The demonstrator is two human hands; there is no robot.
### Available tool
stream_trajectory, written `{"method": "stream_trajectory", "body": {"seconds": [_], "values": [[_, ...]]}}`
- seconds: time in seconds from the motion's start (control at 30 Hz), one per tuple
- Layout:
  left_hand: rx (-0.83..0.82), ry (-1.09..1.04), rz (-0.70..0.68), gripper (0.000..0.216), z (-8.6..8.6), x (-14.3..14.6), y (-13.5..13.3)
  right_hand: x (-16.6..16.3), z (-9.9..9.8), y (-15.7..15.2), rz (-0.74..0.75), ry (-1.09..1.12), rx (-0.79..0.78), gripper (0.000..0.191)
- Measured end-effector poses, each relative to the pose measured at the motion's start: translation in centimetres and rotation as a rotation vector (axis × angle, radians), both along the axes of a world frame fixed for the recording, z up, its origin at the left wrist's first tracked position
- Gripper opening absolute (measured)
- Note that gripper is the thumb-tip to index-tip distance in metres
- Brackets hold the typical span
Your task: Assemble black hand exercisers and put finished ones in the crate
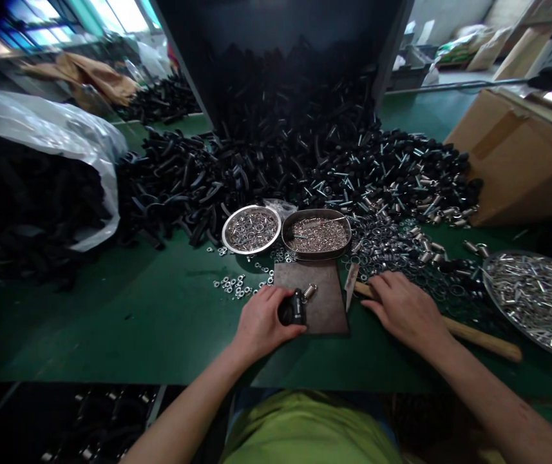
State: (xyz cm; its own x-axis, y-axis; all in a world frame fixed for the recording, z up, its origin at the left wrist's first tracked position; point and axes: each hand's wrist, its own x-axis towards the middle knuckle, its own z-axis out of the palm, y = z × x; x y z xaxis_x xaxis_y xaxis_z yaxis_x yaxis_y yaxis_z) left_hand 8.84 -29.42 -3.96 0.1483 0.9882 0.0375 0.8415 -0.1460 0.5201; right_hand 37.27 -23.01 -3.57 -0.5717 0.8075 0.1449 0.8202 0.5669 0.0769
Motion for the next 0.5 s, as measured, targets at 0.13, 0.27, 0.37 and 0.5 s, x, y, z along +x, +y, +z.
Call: {"method": "stream_trajectory", "body": {"seconds": [0.13,0.27,0.37,0.5], "values": [[0.006,0.02,0.014,0.06,0.0,0.1,0.1,2.9,-2.1,-0.7,-0.108,-0.027,-0.012,0.025],[0.004,0.023,0.008,0.062,0.0,0.2,0.1,1.2,-0.2,-1.0,-0.182,0.016,-0.012,0.026],[-0.001,0.029,0.015,0.061,0.1,0.2,0.1,-1.4,3.4,-2.2,-0.119,0.302,-0.113,0.03],[0.003,0.032,0.019,0.059,0.3,0.3,0.1,-4.5,5.1,-3.9,0.01,0.641,-0.164,0.031]]}}
